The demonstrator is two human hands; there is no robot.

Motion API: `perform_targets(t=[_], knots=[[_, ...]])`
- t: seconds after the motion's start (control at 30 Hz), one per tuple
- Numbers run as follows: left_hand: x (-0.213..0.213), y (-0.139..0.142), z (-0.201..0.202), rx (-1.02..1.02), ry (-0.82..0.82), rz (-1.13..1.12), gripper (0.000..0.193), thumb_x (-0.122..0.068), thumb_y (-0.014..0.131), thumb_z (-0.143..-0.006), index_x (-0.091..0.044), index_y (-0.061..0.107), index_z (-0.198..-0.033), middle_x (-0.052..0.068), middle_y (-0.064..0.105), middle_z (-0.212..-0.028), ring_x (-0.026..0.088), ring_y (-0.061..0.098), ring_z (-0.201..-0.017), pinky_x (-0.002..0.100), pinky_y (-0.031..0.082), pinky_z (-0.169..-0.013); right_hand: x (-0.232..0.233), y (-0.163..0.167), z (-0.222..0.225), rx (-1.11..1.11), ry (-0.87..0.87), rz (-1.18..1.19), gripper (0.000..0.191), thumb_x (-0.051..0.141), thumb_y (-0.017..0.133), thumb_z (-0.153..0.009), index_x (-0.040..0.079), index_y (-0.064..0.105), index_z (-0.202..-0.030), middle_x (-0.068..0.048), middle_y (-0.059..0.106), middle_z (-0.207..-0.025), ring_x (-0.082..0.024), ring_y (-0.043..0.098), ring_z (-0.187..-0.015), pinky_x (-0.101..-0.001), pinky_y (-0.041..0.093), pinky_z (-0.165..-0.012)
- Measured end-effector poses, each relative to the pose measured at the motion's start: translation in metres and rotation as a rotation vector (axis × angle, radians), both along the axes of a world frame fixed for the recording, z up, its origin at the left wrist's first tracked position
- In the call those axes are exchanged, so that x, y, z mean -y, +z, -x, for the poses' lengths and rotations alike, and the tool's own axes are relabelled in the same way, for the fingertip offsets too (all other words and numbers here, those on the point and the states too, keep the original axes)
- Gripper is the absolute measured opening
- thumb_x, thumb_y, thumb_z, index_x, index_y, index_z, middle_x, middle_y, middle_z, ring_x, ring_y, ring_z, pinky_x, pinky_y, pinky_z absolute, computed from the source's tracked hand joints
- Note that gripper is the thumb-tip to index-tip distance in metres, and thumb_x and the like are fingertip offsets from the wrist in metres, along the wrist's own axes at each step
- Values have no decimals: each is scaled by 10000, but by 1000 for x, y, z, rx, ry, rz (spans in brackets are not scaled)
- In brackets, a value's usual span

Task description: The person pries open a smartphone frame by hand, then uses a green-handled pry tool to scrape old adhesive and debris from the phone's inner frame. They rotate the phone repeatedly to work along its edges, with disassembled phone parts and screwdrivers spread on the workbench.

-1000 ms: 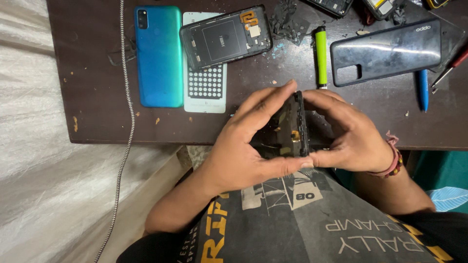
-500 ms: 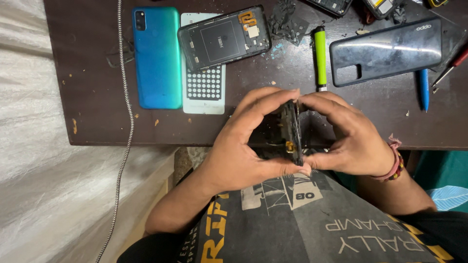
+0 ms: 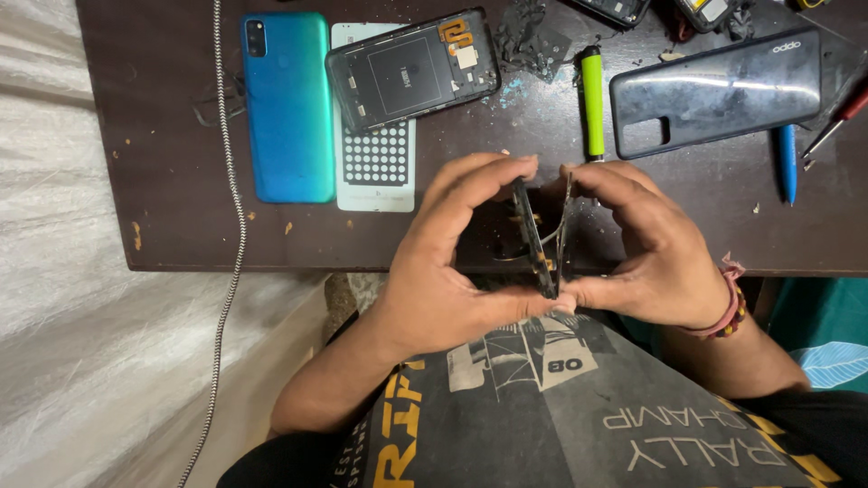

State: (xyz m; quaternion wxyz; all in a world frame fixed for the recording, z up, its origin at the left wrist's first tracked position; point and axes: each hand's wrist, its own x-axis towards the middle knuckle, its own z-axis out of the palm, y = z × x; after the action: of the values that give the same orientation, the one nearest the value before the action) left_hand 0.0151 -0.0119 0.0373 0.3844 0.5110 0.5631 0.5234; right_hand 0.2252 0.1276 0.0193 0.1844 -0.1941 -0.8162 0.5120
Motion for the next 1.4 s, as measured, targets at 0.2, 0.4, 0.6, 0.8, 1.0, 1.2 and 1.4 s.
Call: perform_targets(t=[0.2,0.4,0.6,0.8,1.0,1.2,1.4], knots=[[1,-1,-2,15,11,-30,930,-270,1014,-748,-120,483,-1497,72,479,-1455,180,549,-1313,306,492,-1182,1,-4,0,-82,7,15,949,281,920,-719,6,463,-1503,-166,589,-1406,-267,607,-1321,-392,496,-1165],[2,-6,1,149,-54,-68,941,-213,1001,-801,-87,447,-1551,67,457,-1498,152,520,-1342,294,461,-1181,0,-6,-4,-77,27,61,995,277,928,-674,-10,454,-1500,-182,559,-1423,-266,584,-1327,-406,481,-1164],[2,-13,4,293,-121,-83,945,-142,989,-824,-89,424,-1580,61,443,-1487,150,519,-1364,295,447,-1211,-2,-10,-7,-165,94,291,940,190,911,-766,-7,425,-1546,-154,541,-1452,-248,561,-1383,-418,447,-1230],[2,-16,5,440,-161,-112,942,-82,977,-843,-101,418,-1601,39,449,-1472,147,521,-1361,308,438,-1240,-5,-12,-9,-192,165,332,957,125,893,-742,22,412,-1562,-156,533,-1486,-277,527,-1430,-456,408,-1275],[3,-16,7,519,-159,-98,925,-43,955,-875,-60,393,-1609,46,442,-1477,148,519,-1344,304,462,-1202,-7,-13,-11,-238,189,456,955,77,886,-797,64,374,-1602,-146,502,-1510,-290,537,-1441,-473,457,-1245],[1,-16,12,489,-146,-117,935,-44,953,-875,-41,377,-1612,61,463,-1475,143,537,-1316,298,488,-1161,-10,-10,-9,-248,199,505,953,70,891,-809,57,367,-1605,-167,530,-1521,-293,542,-1453,-478,467,-1256],[3,-16,20,503,-100,-112,943,-33,955,-844,-6,386,-1596,78,530,-1419,161,547,-1328,318,474,-1173,-18,-9,-13,-196,176,421,986,115,907,-751,41,401,-1595,-178,629,-1397,-266,618,-1302,-450,510,-1191]])
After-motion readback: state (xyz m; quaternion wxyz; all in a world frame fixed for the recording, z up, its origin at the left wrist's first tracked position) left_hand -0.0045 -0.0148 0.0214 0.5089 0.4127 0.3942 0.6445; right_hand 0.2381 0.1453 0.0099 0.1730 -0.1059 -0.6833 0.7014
